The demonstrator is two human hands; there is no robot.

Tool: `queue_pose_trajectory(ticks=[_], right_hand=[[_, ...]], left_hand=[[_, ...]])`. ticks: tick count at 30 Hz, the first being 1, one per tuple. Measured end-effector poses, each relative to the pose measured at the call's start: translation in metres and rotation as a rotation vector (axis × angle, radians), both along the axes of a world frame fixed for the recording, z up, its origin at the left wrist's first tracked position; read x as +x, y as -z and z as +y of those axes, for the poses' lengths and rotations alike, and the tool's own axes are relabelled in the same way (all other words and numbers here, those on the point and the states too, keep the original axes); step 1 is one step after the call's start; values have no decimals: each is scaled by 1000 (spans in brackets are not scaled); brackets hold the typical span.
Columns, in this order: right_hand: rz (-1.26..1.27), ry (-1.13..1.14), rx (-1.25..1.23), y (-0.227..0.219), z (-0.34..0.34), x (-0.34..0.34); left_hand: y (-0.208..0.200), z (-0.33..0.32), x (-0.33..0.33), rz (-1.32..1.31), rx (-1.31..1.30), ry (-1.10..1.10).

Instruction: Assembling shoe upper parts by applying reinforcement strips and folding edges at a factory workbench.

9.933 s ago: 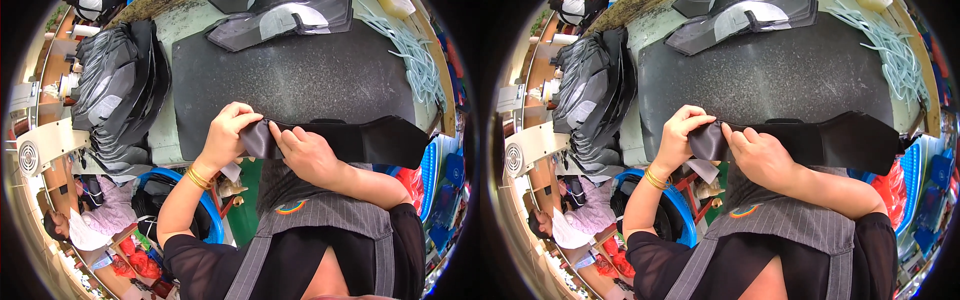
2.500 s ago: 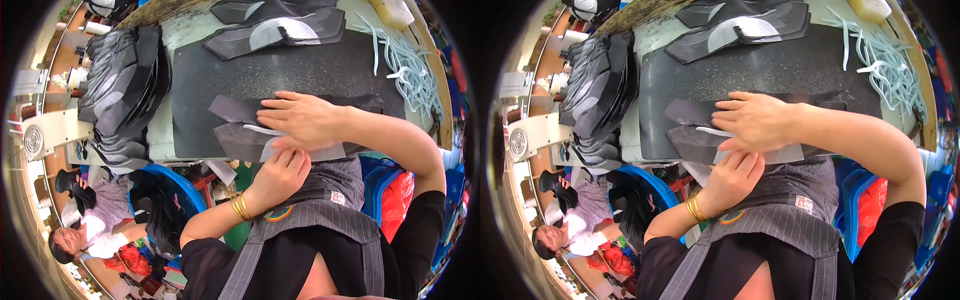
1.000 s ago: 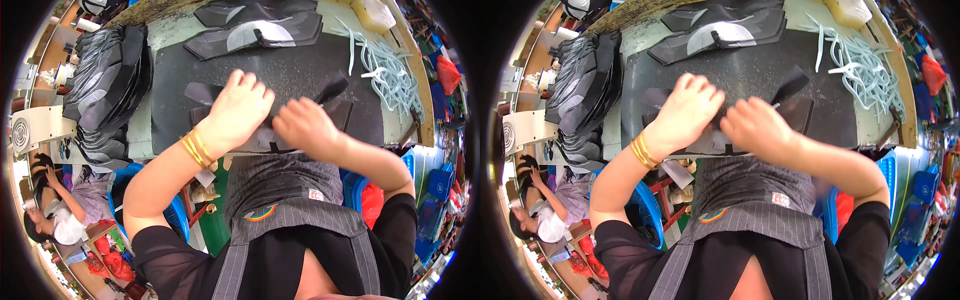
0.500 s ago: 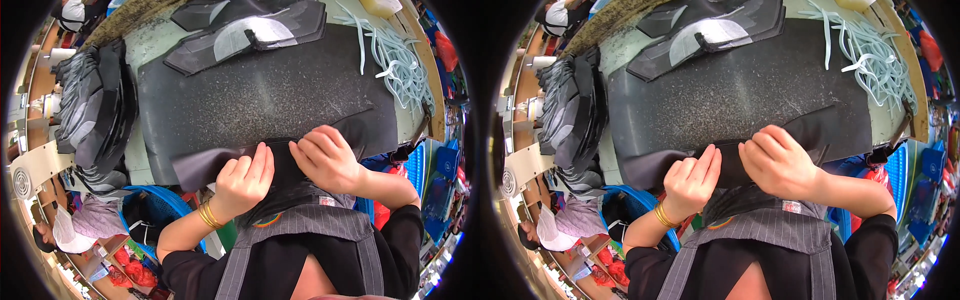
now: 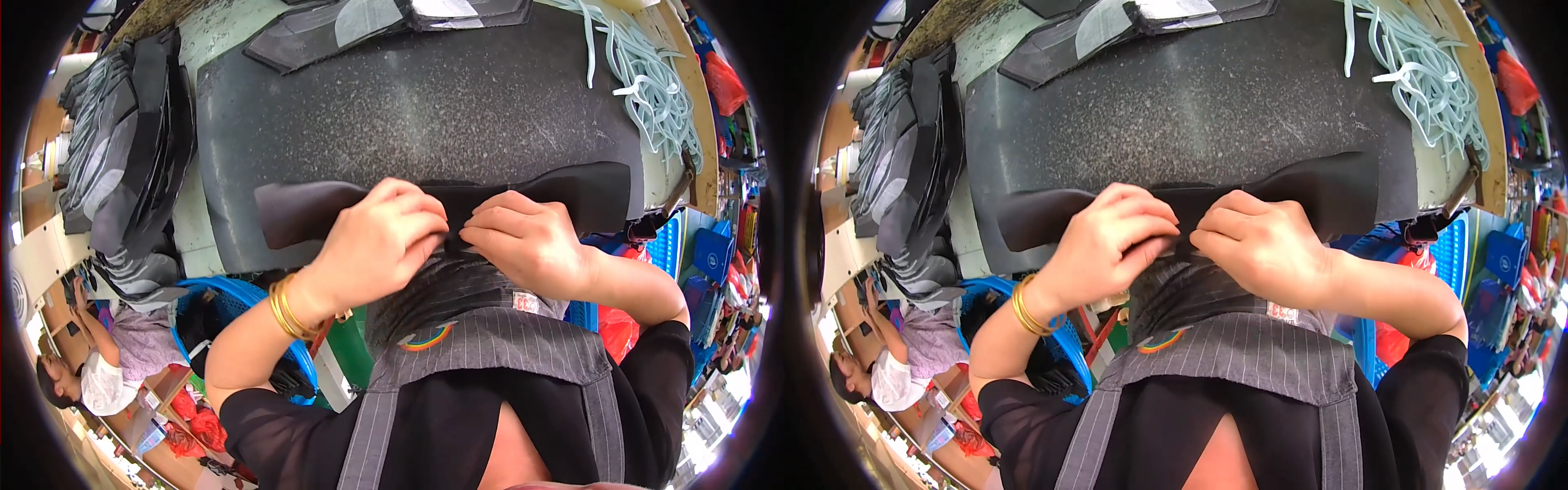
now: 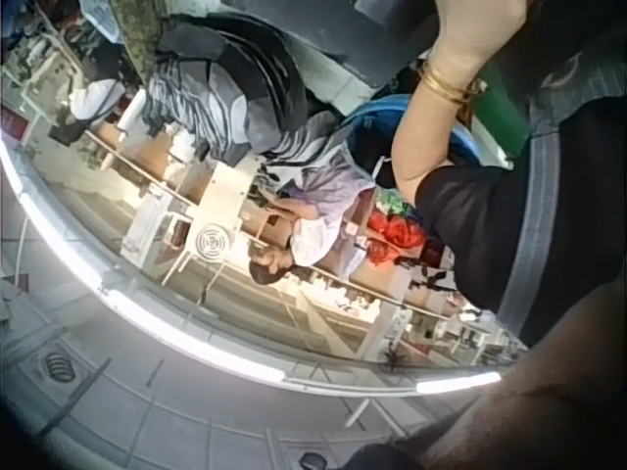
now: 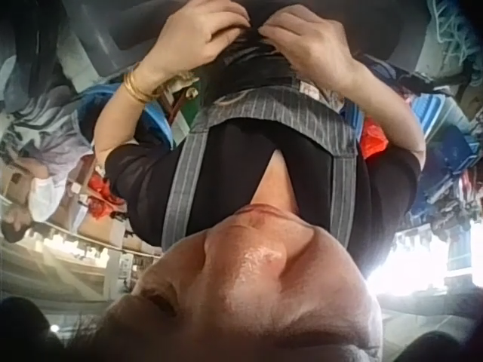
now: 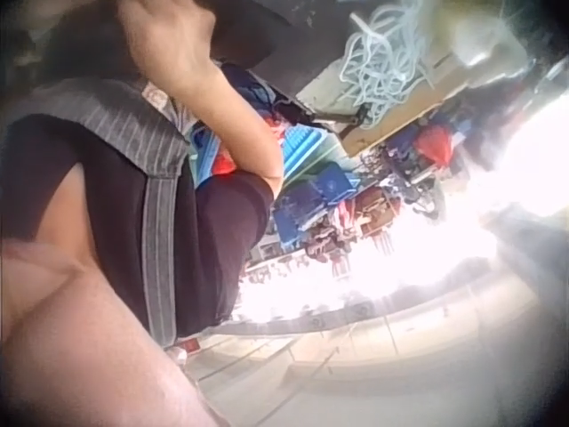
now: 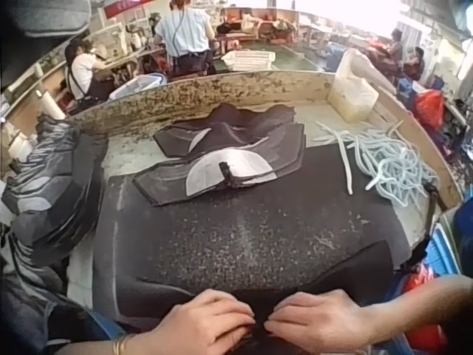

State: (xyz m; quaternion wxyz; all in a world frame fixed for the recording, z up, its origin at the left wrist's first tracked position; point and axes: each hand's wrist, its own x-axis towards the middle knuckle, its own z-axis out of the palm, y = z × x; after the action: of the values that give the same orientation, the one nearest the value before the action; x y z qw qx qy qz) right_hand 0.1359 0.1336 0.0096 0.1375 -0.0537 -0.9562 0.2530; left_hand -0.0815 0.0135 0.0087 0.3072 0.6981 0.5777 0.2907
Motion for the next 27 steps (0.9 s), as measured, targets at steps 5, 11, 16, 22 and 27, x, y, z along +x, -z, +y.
queue_pose_trajectory(ticks=[5,11,16,22,27], right_hand=[[-126,-126,130,-14,0,-5],[-251,-238,343,-22,-6,4],[-104,23,585,0,-13,39],[183,528,340,7,49,75],[33,562,-190,-1,69,78]], left_hand=[[-6,2,5,79,-49,11],[-15,-7,19,385,169,195],[-15,-7,72,586,321,108],[1,18,90,516,288,29],[2,30,106,406,199,-81]])
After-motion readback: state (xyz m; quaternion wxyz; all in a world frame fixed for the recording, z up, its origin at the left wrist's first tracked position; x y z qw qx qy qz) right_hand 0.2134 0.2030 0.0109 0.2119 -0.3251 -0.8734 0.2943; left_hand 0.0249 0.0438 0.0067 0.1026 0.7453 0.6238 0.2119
